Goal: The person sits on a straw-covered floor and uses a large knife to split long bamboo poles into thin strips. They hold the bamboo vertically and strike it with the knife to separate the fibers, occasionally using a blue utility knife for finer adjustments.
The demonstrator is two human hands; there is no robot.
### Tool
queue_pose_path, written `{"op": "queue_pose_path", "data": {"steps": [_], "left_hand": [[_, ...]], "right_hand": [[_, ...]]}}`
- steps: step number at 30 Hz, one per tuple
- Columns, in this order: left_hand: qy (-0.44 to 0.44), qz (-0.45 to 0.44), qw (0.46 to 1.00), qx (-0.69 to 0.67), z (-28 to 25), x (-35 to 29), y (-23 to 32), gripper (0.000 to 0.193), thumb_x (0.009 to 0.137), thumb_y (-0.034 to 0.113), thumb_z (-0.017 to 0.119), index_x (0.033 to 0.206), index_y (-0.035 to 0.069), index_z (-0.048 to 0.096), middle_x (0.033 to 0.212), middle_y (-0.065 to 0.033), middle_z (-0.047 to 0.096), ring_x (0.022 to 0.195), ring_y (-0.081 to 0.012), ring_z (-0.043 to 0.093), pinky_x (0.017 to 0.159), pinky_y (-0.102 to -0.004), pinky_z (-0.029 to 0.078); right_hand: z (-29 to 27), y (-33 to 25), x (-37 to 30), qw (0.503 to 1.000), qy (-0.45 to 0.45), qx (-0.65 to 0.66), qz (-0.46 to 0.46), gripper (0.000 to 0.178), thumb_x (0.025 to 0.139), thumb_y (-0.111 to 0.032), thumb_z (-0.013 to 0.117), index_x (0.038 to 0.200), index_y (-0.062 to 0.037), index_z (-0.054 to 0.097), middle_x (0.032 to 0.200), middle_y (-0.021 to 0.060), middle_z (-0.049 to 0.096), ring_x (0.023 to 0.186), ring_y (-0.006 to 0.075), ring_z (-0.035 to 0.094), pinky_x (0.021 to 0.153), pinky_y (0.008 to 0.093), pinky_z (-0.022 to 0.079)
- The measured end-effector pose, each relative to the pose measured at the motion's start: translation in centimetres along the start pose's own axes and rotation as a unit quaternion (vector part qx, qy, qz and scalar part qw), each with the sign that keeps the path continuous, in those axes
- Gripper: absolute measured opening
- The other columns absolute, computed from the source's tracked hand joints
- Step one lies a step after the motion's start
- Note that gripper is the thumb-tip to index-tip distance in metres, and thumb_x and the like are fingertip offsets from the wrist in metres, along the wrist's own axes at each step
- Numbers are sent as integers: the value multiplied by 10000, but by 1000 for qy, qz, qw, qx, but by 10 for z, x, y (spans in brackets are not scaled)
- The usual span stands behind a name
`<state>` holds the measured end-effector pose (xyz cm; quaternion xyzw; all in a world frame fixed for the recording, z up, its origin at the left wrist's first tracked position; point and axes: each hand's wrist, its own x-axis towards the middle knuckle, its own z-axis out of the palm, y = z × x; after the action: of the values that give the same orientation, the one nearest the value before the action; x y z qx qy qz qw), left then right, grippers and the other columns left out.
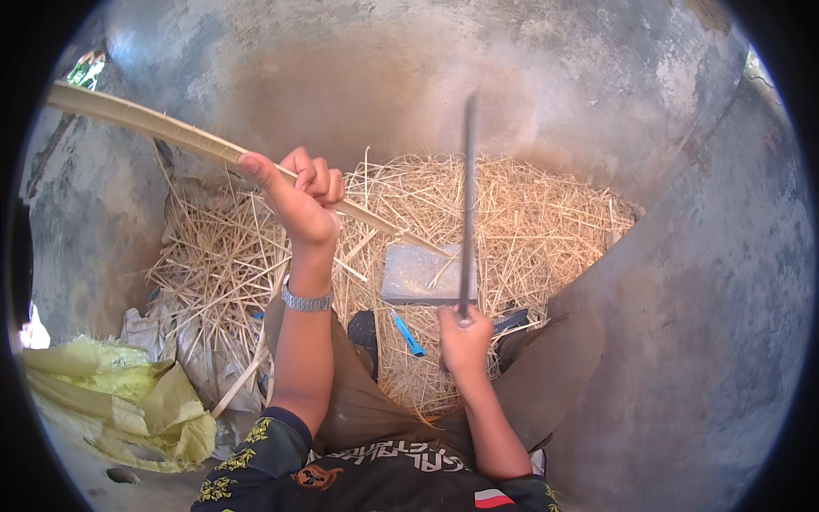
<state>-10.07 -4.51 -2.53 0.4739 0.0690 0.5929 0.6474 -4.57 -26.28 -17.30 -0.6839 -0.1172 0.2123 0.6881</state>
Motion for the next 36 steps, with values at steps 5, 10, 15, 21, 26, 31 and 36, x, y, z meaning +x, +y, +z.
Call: {"op": "queue_pose_path", "data": {"steps": [5, 10, 15, 21, 26, 31, 36], "left_hand": [[-36, 1, 999, 3, 4, -4, -1, 763, 845, 897, 258, 601, 176, 210, 499, 68, 161, 462, -69, 103, 430, -256, 108], [-17, 16, 999, 31, 15, -9, -2, 757, 853, 887, 266, 593, 179, 198, 501, 73, 166, 449, -66, 125, 409, -258, 118], [-42, -16, 999, -5, -12, 2, -4, 763, 838, 902, 259, 595, 181, 203, 503, 73, 165, 451, -70, 113, 420, -255, 112], [-102, -21, 995, -3, -9, 1, -5, 772, 826, 916, 234, 595, 179, 208, 500, 77, 162, 456, -70, 107, 427, -256, 110], [-101, -21, 995, 9, 10, -5, -4, 776, 815, 922, 237, 590, 180, 206, 493, 76, 164, 450, -73, 110, 422, -259, 111], [-79, -35, 996, 8, -11, 2, 4, 771, 819, 921, 231, 593, 184, 203, 491, 74, 170, 442, -71, 118, 415, -258, 105], [-76, -26, 997, 3, -10, 1, 8, 762, 844, 896, 243, 589, 178, 207, 491, 73, 179, 434, -63, 135, 406, -249, 118]], "right_hand": [[10, -11, -20, 961, -59, 237, -133, 237, 937, -74, 615, 736, -63, 489, 519, 19, 499, 390, 88, 444, 368, 291, 337], [0, 87, -18, 991, -85, -38, 98, 226, 914, -86, 629, 727, -59, 507, 505, 13, 468, 367, 114, 431, 352, 296, 344], [-3, 6, -17, 998, -43, 20, 48, 225, 889, -110, 657, 705, -63, 536, 502, 6, 507, 365, 105, 459, 355, 282, 348], [-3, -29, -20, 965, -51, 206, -152, 277, 964, -58, 581, 724, -85, 445, 519, -3, 448, 412, 91, 438, 414, 277, 393], [-14, 101, 0, 982, -75, -167, 55, 218, 857, -118, 648, 680, -49, 540, 522, 41, 536, 390, 131, 482, 373, 307, 362], [-12, 19, -6, 996, -9, -70, 46, 174, 845, -120, 646, 717, -21, 584, 533, 6, 531, 437, 87, 474, 424, 290, 351], [-9, -54, -21, 968, -40, 187, -159, 236, 940, -44, 567, 756, -97, 429, 510, -1, 427, 390, 74, 375, 379, 262, 344]]}}
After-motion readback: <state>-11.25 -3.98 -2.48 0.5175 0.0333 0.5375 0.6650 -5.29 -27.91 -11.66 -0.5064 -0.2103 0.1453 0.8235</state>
